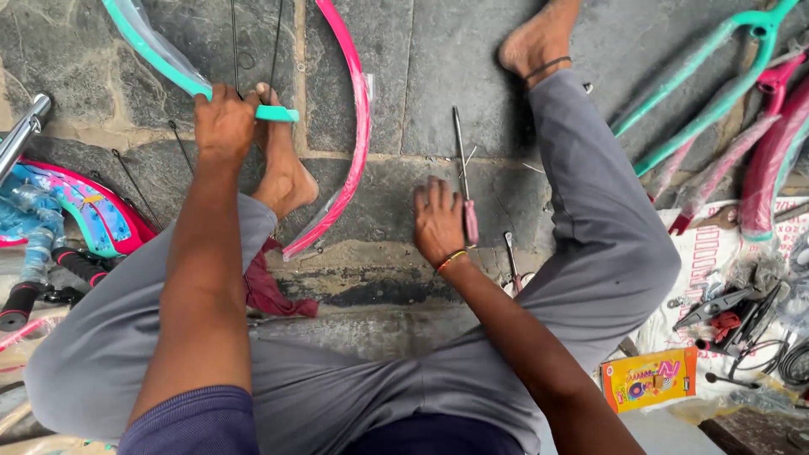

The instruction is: The person sits on the floor assembling bicycle mudguards. They thread black metal stays through mounts on a teal fender, then unwrap a pink fender from plastic film, fit a stay to it, and tighten the mounting screws with a screwdriver, using pliers at one point.

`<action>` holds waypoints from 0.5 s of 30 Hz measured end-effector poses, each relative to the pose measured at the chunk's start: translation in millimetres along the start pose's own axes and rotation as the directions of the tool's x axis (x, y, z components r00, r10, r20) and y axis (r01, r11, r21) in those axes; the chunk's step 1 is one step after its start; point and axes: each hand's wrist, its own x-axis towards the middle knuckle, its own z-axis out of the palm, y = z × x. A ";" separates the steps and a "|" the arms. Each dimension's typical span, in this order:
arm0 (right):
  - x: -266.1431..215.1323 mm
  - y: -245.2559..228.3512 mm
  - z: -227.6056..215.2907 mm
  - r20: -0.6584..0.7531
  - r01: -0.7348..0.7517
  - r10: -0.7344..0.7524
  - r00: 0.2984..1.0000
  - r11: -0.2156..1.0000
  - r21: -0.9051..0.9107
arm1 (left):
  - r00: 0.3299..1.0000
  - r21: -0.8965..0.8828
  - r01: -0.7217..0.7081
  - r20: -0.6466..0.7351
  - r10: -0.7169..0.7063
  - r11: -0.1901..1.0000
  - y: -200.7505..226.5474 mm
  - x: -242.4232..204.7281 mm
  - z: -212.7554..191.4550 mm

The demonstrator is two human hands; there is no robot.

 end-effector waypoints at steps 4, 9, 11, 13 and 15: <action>59.7 -60.6 14.5 -0.022 0.429 -0.434 0.900 0.895 -0.120 | 0.998 -0.225 0.036 0.049 -0.026 0.974 9.8 -12.0 22.8; 87.4 -89.0 44.7 0.127 0.601 -0.588 0.799 0.787 -0.141 | 0.961 -0.263 0.119 -0.212 -0.178 0.957 53.5 -18.1 -68.5; 79.9 -86.1 30.6 0.202 0.630 -0.599 0.775 0.761 -0.155 | 0.969 -0.455 0.179 -0.073 -0.237 0.873 93.6 -10.4 -76.5; 62.6 -86.0 21.3 0.275 0.648 -0.596 0.755 0.744 -0.165 | 0.966 -0.617 0.240 0.071 -0.250 0.750 134.6 -2.2 -86.0; 40.0 -86.1 14.8 0.136 0.691 -0.677 0.723 0.709 -0.141 | 0.949 -0.906 0.054 -0.085 -0.305 0.420 177.4 10.6 -99.5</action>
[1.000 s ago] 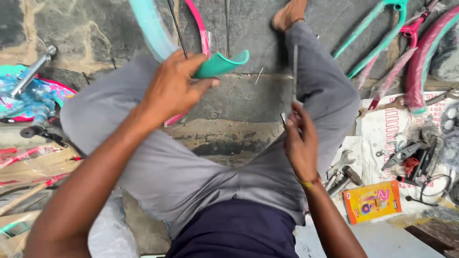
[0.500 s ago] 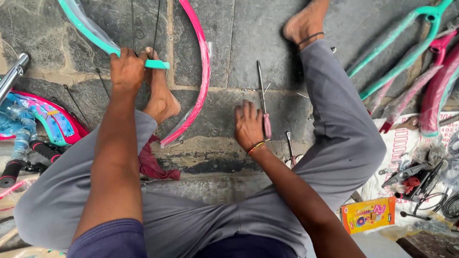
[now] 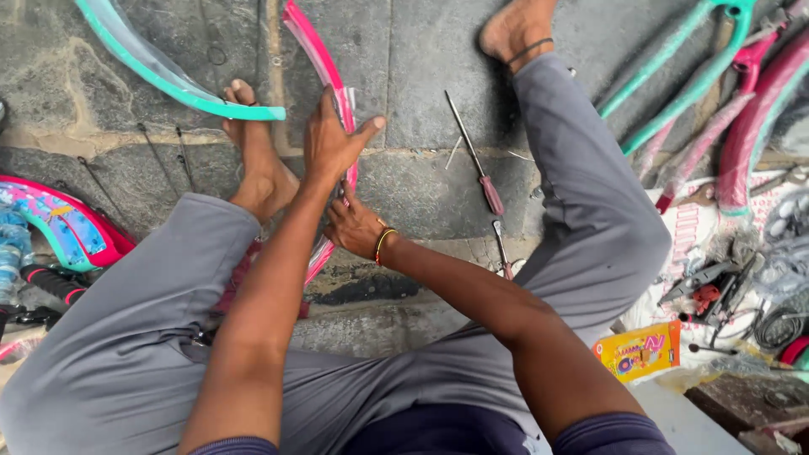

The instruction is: The person sits on the floor assembling bicycle mudguards. They thread black metal stays through mounts on a teal fender, then unwrap a pink fender from plastic film, fit a stay to it, and tighten the mounting screws with a screwdriver, using pliers at one point.

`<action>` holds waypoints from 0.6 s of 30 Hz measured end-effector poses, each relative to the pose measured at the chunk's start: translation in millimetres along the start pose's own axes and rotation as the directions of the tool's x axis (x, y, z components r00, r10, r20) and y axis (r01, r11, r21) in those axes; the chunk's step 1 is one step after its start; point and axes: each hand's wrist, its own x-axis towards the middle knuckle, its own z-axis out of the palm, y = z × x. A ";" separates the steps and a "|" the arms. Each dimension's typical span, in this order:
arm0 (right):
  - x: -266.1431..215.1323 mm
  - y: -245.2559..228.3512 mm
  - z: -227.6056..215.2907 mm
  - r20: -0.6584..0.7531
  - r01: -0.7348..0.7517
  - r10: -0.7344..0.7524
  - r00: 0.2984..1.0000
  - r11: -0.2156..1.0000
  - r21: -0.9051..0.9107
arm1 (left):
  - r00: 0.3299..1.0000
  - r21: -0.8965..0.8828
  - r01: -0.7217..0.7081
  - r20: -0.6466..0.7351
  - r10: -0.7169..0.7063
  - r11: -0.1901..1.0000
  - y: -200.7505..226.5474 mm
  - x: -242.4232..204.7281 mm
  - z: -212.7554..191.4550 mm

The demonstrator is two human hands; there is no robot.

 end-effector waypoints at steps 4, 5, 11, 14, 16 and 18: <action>-44.8 -28.3 -27.8 -0.449 -0.134 0.078 0.890 0.987 -0.092 | 0.943 0.034 0.288 0.164 -0.290 0.957 10.8 -18.5 45.6; -60.7 -31.0 -42.1 -0.452 -0.162 0.130 0.883 0.986 -0.033 | 0.934 -0.213 0.347 0.172 -0.315 0.913 -1.7 -21.0 56.1; -130.2 -59.4 -78.0 -0.312 -0.190 0.225 0.923 0.972 0.139 | 0.905 -0.398 0.399 0.317 -0.284 0.826 70.0 -72.7 10.8; -126.1 -67.8 -80.1 -0.383 -0.160 0.191 0.904 0.981 0.111 | 0.888 -0.175 0.299 0.410 -0.206 0.938 78.5 -95.4 15.1; -128.7 -72.9 -88.0 -0.392 -0.159 0.188 0.901 0.982 0.106 | 0.816 -0.097 0.328 0.531 -0.230 0.940 83.9 -106.2 12.0; -141.0 -69.1 -99.4 -0.638 -0.180 0.216 0.739 0.976 0.122 | 0.766 0.063 0.146 0.624 -0.153 0.987 103.6 -107.2 -0.9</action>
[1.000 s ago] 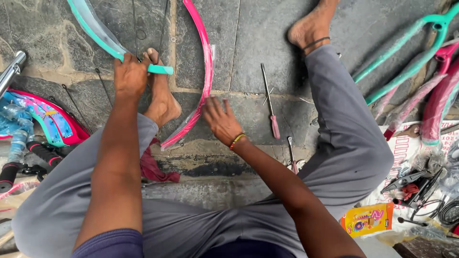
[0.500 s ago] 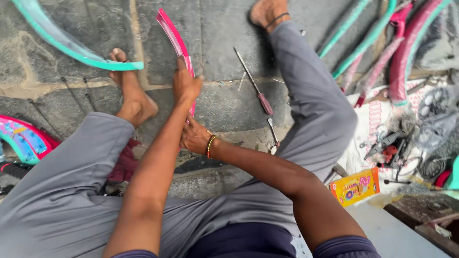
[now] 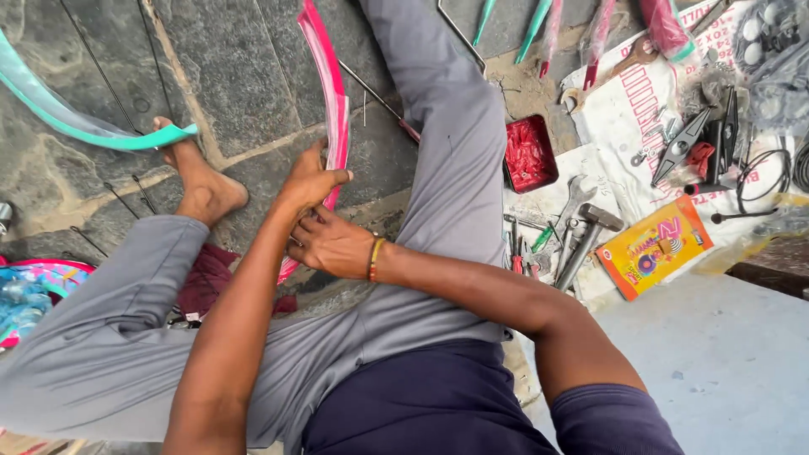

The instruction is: The person sits on the floor assembling bicycle mudguards. They thread black metal stays through mounts on a teal fender, then unwrap a pink fender from plastic film, fit a stay to it, and tighten the mounting screws with a screwdriver, using pliers at one point.

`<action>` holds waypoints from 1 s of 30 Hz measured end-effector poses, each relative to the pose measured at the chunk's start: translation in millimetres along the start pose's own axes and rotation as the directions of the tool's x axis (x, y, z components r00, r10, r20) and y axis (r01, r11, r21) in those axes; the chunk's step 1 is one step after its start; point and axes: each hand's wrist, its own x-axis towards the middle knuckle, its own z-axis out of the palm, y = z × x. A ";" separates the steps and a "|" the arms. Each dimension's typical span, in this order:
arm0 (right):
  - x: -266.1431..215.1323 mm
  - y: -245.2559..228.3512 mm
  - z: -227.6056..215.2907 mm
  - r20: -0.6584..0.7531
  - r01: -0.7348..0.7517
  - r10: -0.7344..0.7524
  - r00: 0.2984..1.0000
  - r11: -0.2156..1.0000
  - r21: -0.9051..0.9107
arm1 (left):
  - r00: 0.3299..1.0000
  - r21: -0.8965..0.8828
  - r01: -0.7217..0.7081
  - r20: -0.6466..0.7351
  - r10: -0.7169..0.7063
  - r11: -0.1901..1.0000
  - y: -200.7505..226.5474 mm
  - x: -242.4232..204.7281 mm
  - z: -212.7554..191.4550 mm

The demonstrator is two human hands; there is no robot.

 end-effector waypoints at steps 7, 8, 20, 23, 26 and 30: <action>-27.7 117.5 -149.6 -0.287 -0.491 0.883 0.371 0.449 0.747 | 0.947 0.247 -0.308 -0.012 0.320 0.919 105.1 -91.5 -72.4; -29.1 140.0 -149.9 -0.233 -0.344 0.906 0.354 0.357 0.868 | 0.833 0.314 -0.525 0.000 0.553 0.791 121.7 -92.8 -74.9; -182.8 106.2 -197.0 0.009 0.171 1.000 0.024 -0.013 0.985 | 0.479 0.846 -0.380 -0.165 0.862 0.373 81.7 -205.0 -136.4; -219.3 89.3 -185.2 0.010 0.159 0.996 -0.089 0.004 0.987 | 0.497 0.291 -0.653 -0.533 0.685 0.700 69.0 -188.7 -134.9; -223.3 67.6 -194.8 -0.009 0.206 0.996 -0.086 0.027 0.978 | 0.774 -0.462 -0.571 -0.577 0.259 0.679 58.8 -170.3 -116.4; -229.4 29.2 -215.8 -0.265 0.265 0.956 -0.125 0.290 0.920 | 0.930 -0.721 -0.296 -0.368 0.016 0.627 66.7 -160.1 -103.2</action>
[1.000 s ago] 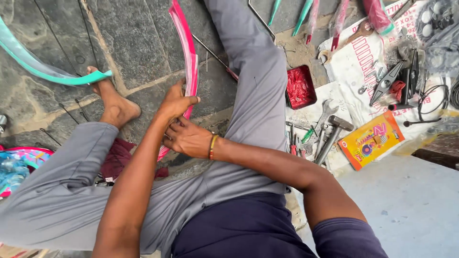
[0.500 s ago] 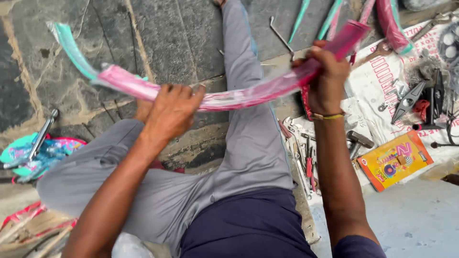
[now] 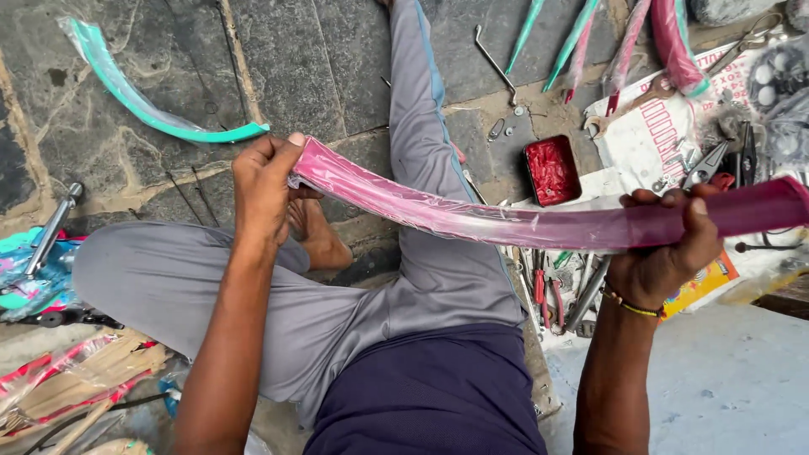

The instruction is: The person sits on the floor assembling bicycle mudguards. They thread black metal stays through mounts on a teal fender, then unwrap a pink fender from plastic film, fit a stay to it, and tighten the mounting screws with a screwdriver, using pliers at one point.

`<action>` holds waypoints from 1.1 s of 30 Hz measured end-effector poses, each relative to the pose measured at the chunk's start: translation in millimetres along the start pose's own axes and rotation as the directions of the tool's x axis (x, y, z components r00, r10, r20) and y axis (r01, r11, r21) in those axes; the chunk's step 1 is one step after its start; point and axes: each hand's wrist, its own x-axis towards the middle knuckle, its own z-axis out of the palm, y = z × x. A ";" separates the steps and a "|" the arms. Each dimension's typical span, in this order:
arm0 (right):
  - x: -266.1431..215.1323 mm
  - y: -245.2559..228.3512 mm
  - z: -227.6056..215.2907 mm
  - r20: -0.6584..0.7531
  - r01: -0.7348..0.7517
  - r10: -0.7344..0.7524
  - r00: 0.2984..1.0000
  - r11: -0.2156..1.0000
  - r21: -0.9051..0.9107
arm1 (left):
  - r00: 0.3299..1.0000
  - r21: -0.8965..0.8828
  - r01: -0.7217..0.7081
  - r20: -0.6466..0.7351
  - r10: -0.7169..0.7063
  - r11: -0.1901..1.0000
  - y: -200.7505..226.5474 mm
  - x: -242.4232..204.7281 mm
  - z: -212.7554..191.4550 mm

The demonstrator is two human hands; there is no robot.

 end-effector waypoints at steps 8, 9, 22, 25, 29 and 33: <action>-43.0 -71.9 0.2 0.197 0.217 -0.212 0.957 0.976 0.000 | 0.972 0.148 -0.222 -0.041 0.230 0.964 -61.7 31.9 8.5; -44.8 -82.4 -11.0 0.312 0.221 -0.200 0.929 0.975 -0.034 | 0.954 0.254 -0.260 -0.080 0.288 0.932 -63.0 33.3 12.3; -47.8 -72.5 2.2 0.298 0.395 -0.324 0.898 0.892 -0.219 | 0.994 0.261 0.044 0.082 -0.068 0.964 -137.7 41.2 34.2; -47.8 -62.2 -18.0 0.373 0.441 -0.318 0.872 0.842 -0.312 | 0.950 -0.061 0.254 0.206 -0.236 0.965 -145.2 46.5 39.6; -56.8 -62.6 -12.9 0.365 0.419 -0.306 0.879 0.861 -0.287 | 0.999 0.495 -0.047 0.010 0.048 0.868 -157.6 51.2 41.0; -60.3 -62.2 -18.2 0.335 0.374 -0.277 0.900 0.888 -0.269 | 0.943 0.609 -0.236 -0.045 0.331 0.757 -177.5 62.4 39.4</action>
